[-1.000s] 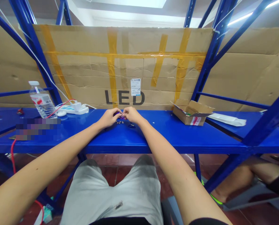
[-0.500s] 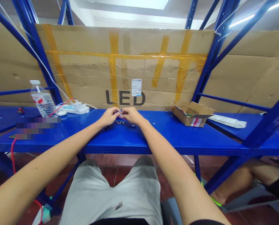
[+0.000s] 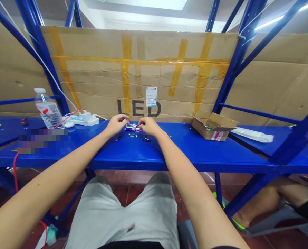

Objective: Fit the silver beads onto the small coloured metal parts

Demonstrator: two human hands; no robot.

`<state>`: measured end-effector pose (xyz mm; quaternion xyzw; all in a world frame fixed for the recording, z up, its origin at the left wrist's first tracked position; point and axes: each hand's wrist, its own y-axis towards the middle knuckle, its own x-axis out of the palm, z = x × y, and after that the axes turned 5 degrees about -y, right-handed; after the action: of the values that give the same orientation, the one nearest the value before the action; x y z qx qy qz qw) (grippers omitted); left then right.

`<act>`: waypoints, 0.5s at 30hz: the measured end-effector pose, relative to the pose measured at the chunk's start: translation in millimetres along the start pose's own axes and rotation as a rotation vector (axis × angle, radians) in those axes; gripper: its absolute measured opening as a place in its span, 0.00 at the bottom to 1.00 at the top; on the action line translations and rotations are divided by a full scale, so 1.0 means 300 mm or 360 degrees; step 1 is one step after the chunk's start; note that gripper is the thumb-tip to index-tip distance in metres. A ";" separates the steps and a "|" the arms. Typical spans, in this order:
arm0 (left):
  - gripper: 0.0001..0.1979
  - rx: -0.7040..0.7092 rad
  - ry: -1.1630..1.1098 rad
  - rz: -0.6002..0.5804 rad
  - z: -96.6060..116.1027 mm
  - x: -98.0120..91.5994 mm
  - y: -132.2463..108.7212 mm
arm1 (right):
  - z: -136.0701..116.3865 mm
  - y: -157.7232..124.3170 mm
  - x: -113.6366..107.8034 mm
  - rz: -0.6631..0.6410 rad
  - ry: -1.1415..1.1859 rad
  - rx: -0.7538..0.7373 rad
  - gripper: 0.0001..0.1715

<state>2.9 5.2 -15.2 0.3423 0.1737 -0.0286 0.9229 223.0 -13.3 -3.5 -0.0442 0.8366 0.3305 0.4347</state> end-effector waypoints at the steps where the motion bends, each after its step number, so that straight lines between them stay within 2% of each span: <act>1: 0.14 -0.0008 0.0031 0.0005 -0.002 -0.014 0.002 | 0.003 0.000 -0.001 -0.0012 -0.0016 0.0010 0.05; 5: 0.11 0.0020 0.0306 -0.0045 -0.010 -0.061 0.005 | 0.009 0.000 -0.007 -0.0069 -0.0055 0.0083 0.05; 8: 0.08 0.0055 0.0448 -0.0111 -0.010 -0.065 -0.003 | 0.012 -0.004 -0.022 -0.0110 -0.0051 0.0214 0.05; 12: 0.06 0.0080 0.0452 -0.0183 0.005 -0.021 -0.018 | 0.025 -0.005 -0.046 -0.0042 -0.0047 0.0415 0.05; 15: 0.08 0.0098 0.0356 -0.0241 0.016 0.033 -0.013 | 0.039 0.000 -0.057 0.0010 -0.0038 0.0511 0.05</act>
<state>13.0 -0.1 -17.7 0.3574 0.2999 -0.0650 0.8821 241.7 -10.1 4.5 0.0325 0.8735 0.1945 0.4451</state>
